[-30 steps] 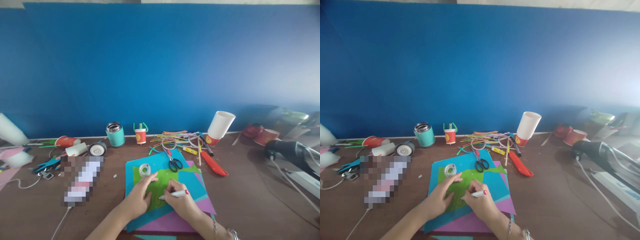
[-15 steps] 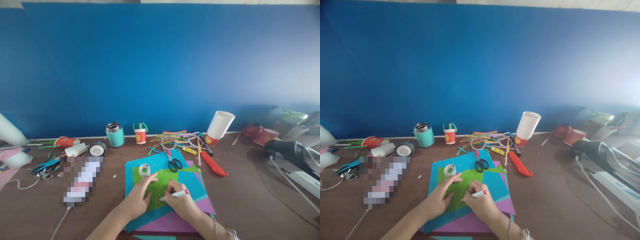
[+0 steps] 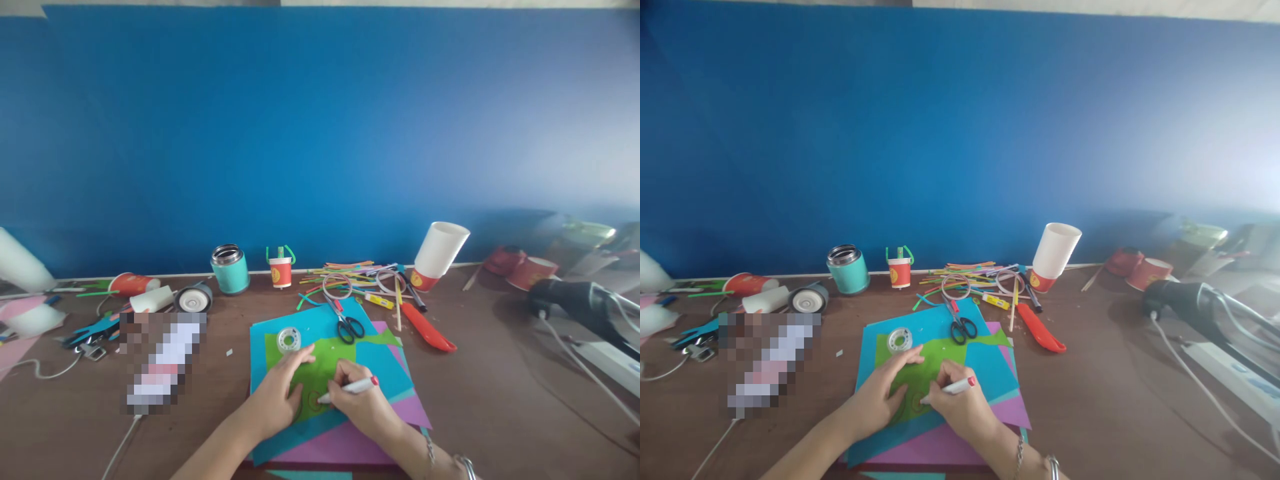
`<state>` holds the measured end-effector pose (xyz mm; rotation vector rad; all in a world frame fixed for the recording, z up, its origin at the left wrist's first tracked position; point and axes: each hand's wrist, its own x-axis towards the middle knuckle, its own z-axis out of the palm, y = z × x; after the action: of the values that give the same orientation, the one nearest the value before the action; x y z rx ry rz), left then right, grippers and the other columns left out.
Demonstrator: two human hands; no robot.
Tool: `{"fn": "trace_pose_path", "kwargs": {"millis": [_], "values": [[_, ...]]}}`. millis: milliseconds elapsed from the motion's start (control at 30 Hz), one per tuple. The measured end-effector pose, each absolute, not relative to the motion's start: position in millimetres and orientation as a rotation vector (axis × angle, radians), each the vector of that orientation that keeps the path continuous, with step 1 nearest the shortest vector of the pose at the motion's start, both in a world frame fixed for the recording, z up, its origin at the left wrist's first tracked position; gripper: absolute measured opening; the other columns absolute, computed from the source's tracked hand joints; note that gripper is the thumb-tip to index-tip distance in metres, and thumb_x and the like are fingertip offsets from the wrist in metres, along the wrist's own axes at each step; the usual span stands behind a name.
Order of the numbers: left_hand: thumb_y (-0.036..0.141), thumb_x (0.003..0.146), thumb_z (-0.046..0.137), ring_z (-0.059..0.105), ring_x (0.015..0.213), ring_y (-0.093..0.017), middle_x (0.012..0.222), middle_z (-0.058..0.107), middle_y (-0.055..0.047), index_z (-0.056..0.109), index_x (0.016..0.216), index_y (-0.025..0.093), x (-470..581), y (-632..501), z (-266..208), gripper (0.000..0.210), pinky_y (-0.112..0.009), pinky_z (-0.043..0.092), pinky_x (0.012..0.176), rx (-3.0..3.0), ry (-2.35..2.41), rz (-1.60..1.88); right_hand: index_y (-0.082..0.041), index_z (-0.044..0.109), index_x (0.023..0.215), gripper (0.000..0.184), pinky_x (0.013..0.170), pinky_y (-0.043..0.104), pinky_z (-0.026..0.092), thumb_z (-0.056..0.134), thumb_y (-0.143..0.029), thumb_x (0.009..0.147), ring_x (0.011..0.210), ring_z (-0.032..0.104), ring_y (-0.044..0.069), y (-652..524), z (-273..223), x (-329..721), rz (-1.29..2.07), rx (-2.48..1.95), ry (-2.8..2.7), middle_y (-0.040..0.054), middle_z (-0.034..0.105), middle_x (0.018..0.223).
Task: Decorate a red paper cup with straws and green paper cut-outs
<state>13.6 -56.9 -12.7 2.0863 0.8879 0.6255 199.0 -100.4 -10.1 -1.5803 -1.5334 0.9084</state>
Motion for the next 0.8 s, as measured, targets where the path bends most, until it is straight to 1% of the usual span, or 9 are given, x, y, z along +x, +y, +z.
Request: {"fn": "trace_pose_path", "kwargs": {"millis": [133, 233, 467, 600, 800], "values": [[0.003, 0.075, 0.043, 0.045, 0.121, -0.021, 0.127, 0.053, -0.006, 0.033, 0.136, 0.027, 14.1, -56.4, -12.4, 0.067, -0.042, 0.032, 0.105, 2.077, 0.889, 0.624, -0.021, 0.037, 0.052, 0.020, 0.046, 0.021, 0.028, 0.049, -0.017, 0.067, 0.049, 0.037, 0.009, -99.5, -11.6, 199.5, 0.855, -1.620, -1.525, -0.0063, 0.041, 0.048], [0.003, 0.075, 0.042, 0.044, 0.122, -0.021, 0.128, 0.052, -0.006, 0.033, 0.136, 0.027, 14.5, -56.4, -11.6, 0.066, -0.042, 0.031, 0.106, 2.071, 0.889, 0.623, -0.021, 0.035, 0.051, 0.020, 0.046, 0.021, 0.027, 0.049, -0.016, 0.066, 0.049, 0.037, 0.009, -99.4, -8.8, 198.8, 0.840, -1.631, -1.544, -0.0062, 0.040, 0.049], [0.002, 0.075, 0.041, 0.044, 0.122, -0.021, 0.128, 0.052, -0.006, 0.033, 0.136, 0.026, 14.6, -57.0, -9.4, 0.066, -0.042, 0.031, 0.106, 2.082, 0.884, 0.616, -0.021, 0.034, 0.051, 0.022, 0.045, 0.020, 0.027, 0.049, -0.015, 0.065, 0.048, 0.038, 0.009, -100.1, -7.5, 198.2, 0.923, -1.610, -1.559, -0.0065, 0.041, 0.048], [0.003, 0.075, 0.042, 0.044, 0.122, -0.021, 0.128, 0.052, -0.006, 0.033, 0.136, 0.026, 14.4, -56.7, -10.2, 0.066, -0.041, 0.032, 0.106, 2.085, 0.884, 0.627, -0.021, 0.036, 0.052, 0.021, 0.046, 0.020, 0.029, 0.048, -0.017, 0.069, 0.049, 0.038, 0.009, -100.0, -10.4, 198.9, 0.866, -1.622, -1.542, -0.0061, 0.040, 0.048], [0.002, 0.075, 0.041, 0.044, 0.122, -0.021, 0.128, 0.052, -0.006, 0.032, 0.136, 0.026, 14.6, -55.7, -11.6, 0.067, -0.042, 0.031, 0.106, 2.086, 0.879, 0.615, -0.020, 0.035, 0.052, 0.021, 0.045, 0.020, 0.029, 0.049, -0.015, 0.067, 0.048, 0.039, 0.009, -99.4, -8.2, 198.0, 0.899, -1.605, -1.564, -0.0064, 0.040, 0.049]]}}
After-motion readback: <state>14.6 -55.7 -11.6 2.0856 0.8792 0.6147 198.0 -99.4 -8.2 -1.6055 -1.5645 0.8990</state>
